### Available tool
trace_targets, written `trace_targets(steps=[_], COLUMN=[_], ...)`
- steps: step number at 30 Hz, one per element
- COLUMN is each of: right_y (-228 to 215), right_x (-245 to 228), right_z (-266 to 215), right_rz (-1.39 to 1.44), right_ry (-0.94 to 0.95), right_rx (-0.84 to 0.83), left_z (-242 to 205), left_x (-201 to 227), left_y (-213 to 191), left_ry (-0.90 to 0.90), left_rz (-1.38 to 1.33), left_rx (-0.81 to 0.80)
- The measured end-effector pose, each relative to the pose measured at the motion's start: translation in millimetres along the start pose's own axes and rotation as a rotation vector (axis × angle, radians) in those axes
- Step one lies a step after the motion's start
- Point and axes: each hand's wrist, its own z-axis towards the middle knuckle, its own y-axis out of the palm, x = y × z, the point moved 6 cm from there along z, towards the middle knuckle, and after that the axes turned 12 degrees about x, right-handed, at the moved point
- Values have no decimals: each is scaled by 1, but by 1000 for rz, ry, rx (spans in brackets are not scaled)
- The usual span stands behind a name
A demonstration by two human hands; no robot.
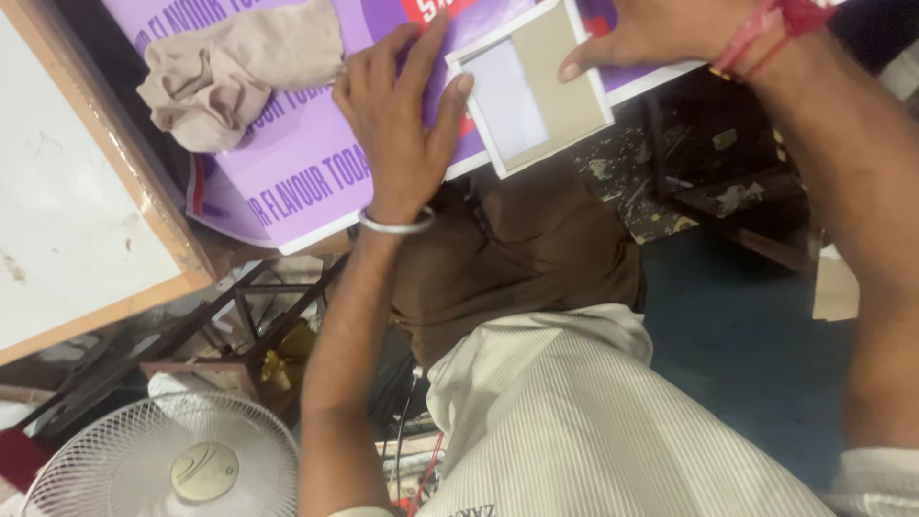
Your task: The person applies a purple Smirnoff Minty Jamun banner to a flat surface using a small white squeegee and a cloth. They smooth the banner, wipe the surface, and repeatedly press the squeegee along the edges to adhere the material.
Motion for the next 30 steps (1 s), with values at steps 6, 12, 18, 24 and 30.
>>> trace_targets(steps=[6, 12, 18, 24, 30], right_y=[-4, -9, -9, -16, -36], right_x=[29, 19, 15, -8, -59], right_z=[3, 3, -15, -33, -53], right_rz=[225, 353, 369, 20, -431], right_ry=[246, 26, -214, -422, -626], right_rx=[-86, 13, 188, 409, 729], left_z=[34, 30, 28, 29, 27], left_x=[10, 9, 7, 9, 9], left_y=[16, 18, 23, 23, 21], left_ry=[64, 91, 98, 97, 96], left_rz=[-124, -104, -82, -94, -69], left_rx=[8, 15, 53, 65, 76])
